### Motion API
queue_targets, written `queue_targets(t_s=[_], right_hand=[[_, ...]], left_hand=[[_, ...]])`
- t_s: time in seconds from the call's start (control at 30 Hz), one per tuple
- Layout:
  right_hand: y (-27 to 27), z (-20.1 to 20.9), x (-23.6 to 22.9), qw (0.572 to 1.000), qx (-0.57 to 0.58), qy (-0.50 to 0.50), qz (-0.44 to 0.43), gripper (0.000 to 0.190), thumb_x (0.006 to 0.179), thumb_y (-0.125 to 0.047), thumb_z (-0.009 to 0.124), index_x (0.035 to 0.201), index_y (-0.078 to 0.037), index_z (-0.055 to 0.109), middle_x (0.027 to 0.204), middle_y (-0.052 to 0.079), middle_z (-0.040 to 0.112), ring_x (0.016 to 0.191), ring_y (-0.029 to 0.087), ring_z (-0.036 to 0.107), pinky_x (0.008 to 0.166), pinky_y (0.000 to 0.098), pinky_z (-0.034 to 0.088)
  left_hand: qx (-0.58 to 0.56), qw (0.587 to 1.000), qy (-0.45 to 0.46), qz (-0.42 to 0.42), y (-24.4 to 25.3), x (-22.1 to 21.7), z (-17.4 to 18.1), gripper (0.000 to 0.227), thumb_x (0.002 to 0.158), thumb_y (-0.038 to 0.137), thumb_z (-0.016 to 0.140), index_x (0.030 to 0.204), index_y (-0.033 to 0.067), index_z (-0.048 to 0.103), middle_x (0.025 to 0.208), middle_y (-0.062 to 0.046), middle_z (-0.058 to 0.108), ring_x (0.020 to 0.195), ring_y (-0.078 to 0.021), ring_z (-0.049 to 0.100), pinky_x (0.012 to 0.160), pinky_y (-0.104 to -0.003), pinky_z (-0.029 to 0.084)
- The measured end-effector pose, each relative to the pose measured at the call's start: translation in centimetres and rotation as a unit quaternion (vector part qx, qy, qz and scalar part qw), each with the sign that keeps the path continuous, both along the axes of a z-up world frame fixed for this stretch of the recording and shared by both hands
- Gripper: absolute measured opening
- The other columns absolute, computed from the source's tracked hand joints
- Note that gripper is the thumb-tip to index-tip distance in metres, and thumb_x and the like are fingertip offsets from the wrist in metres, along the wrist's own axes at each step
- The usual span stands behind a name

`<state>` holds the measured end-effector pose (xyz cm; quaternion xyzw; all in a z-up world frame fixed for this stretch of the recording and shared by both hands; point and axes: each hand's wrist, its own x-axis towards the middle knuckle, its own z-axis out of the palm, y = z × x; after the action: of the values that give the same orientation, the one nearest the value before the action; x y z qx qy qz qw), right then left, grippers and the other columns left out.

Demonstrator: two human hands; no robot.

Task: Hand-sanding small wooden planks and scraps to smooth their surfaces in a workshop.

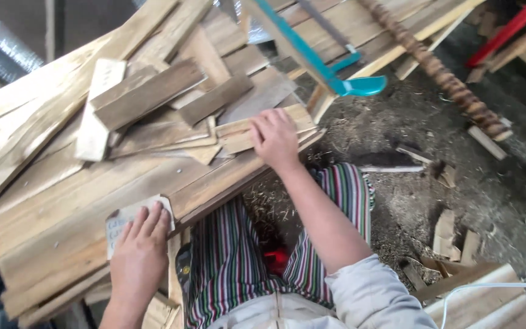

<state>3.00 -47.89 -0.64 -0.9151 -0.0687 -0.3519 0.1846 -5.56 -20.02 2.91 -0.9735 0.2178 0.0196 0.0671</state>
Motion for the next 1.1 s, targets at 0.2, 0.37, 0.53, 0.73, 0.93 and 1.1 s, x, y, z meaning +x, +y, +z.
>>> queue_targets(t_s=[0.2,0.37,0.53,0.73,0.93,1.1], right_hand=[[0.1,-0.1,0.4,1.0,-0.014,-0.027,-0.005,0.017,0.081,-0.014,0.044,0.077,-0.007,0.058,0.072,0.004,0.053,0.069,0.016,0.046,0.058,0.0231,0.037],[-1.0,-2.9,1.1,0.993,0.002,-0.103,0.063,0.013,0.083,-0.018,0.049,0.077,-0.009,0.057,0.072,0.003,0.046,0.069,0.021,0.048,0.065,0.0294,0.04],[-1.1,-2.6,1.1,0.991,0.009,-0.103,0.082,0.011,0.084,-0.014,0.052,0.08,-0.006,0.058,0.074,0.005,0.047,0.073,0.022,0.05,0.069,0.0296,0.041],[-1.5,-3.6,1.3,0.993,-0.007,-0.092,0.079,0.01,0.084,-0.012,0.053,0.083,-0.005,0.06,0.077,0.007,0.048,0.075,0.024,0.05,0.069,0.0311,0.042],[-1.4,-3.4,1.2,0.991,-0.004,-0.096,0.089,0.009,0.085,-0.011,0.054,0.083,-0.004,0.061,0.076,0.007,0.048,0.075,0.025,0.05,0.068,0.0318,0.042],[-1.8,-3.9,1.5,0.989,-0.005,-0.116,0.092,0.009,0.086,-0.011,0.056,0.083,-0.005,0.063,0.077,0.006,0.049,0.074,0.023,0.05,0.068,0.0293,0.044]], left_hand=[[-0.04,0.994,-0.094,0.041,5.1,-2.3,0.3,0.042,0.073,0.006,0.044,0.113,0.0113,0.05,0.121,-0.005,0.048,0.116,-0.0207,0.044,0.096,-0.036,0.035],[-0.036,0.982,-0.176,0.061,7.1,-3.5,-2.9,0.034,0.08,0.019,0.046,0.112,0.0125,0.054,0.12,-0.003,0.052,0.113,-0.0211,0.047,0.092,-0.033,0.036],[-0.117,0.976,-0.181,0.013,2.6,-2.2,-3.6,0.033,0.072,0.015,0.053,0.104,0.0064,0.056,0.111,-0.011,0.054,0.106,-0.0294,0.048,0.086,-0.038,0.036],[-0.204,0.967,-0.139,-0.068,-5.5,-1.5,-3.3,0.039,0.069,0.017,0.056,0.104,-0.0003,0.055,0.112,-0.017,0.051,0.107,-0.0344,0.045,0.089,-0.042,0.031],[-0.194,0.97,-0.132,-0.07,-4.2,-2.3,-4.3,0.04,0.075,0.02,0.054,0.11,-0.0001,0.05,0.118,-0.018,0.046,0.113,-0.0337,0.04,0.091,-0.043,0.029],[-0.146,0.983,-0.108,0.019,1.6,-4.1,-1.7,0.038,0.073,0.019,0.054,0.107,0.001,0.053,0.112,-0.016,0.051,0.108,-0.031,0.045,0.087,-0.04,0.033]])
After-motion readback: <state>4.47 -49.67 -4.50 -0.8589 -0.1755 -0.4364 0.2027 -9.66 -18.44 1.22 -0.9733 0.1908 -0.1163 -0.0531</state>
